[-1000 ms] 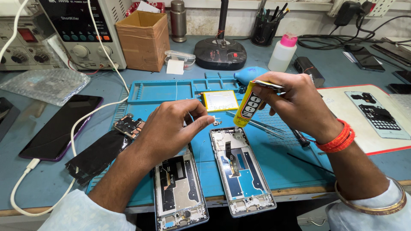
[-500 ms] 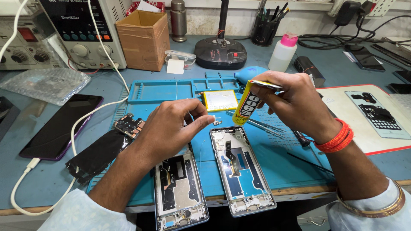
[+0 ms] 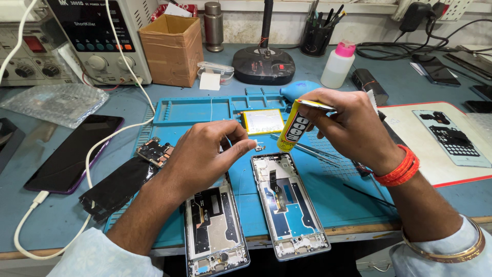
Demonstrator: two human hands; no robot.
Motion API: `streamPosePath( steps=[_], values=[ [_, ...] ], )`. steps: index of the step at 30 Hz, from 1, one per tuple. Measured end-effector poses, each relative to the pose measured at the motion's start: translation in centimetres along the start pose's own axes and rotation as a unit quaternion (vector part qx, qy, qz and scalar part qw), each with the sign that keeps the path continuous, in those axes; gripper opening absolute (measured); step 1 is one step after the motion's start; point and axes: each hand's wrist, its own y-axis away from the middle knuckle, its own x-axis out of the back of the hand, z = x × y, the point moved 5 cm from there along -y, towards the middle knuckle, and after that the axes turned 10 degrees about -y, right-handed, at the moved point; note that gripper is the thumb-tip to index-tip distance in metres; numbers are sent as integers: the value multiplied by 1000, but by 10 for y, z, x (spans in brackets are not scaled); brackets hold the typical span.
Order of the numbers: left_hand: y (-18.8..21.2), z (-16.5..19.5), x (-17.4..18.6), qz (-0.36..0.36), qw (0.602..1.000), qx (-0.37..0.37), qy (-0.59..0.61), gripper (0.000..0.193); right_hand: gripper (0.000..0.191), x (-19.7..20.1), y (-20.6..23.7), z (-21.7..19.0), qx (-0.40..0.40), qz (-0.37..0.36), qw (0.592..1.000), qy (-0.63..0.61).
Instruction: The person repairs a disassembled smartphone at a workbench. They hold the phone frame, use tweezers and a pry tool to work on internal components, handle small parts and a battery, then apply adhesive from a glue tube to the phone frame and press parts into place.
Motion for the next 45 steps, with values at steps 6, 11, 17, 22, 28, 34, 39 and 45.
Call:
streamPosePath(
  steps=[6, 11, 17, 22, 28, 34, 39, 45],
  values=[
    [0, -1, 0, 1, 1000, -4, 2, 31, 18, -1, 0, 1, 4, 8, 1000, -5],
    [0, -1, -1, -6, 1000, 4, 5, 31, 17, -3, 1, 1, 3, 6, 1000, -7],
    [0, -1, -1, -11, 1000, 14, 3, 31, 18, -4, 0, 2, 6, 5, 1000, -13],
    [0, -1, -1, -14, 1000, 17, 0, 31, 18, -3, 0, 3, 0, 7, 1000, -19],
    [0, 0, 0, -10, 1000, 8, -4, 31, 18, 0, 1, 5, -8, 5, 1000, -16],
    [0, 0, 0, -13, 1000, 14, -6, 31, 17, 1, 1, 6, -5, 8, 1000, -10],
    [0, -1, 0, -11, 1000, 12, -4, 30, 17, 2, 1, 6, -4, 5, 1000, -8],
    [0, 0, 1, -1, 1000, 0, -5, 30, 18, 9, 4, 12, -12, 22, 1000, -10]
  ],
)
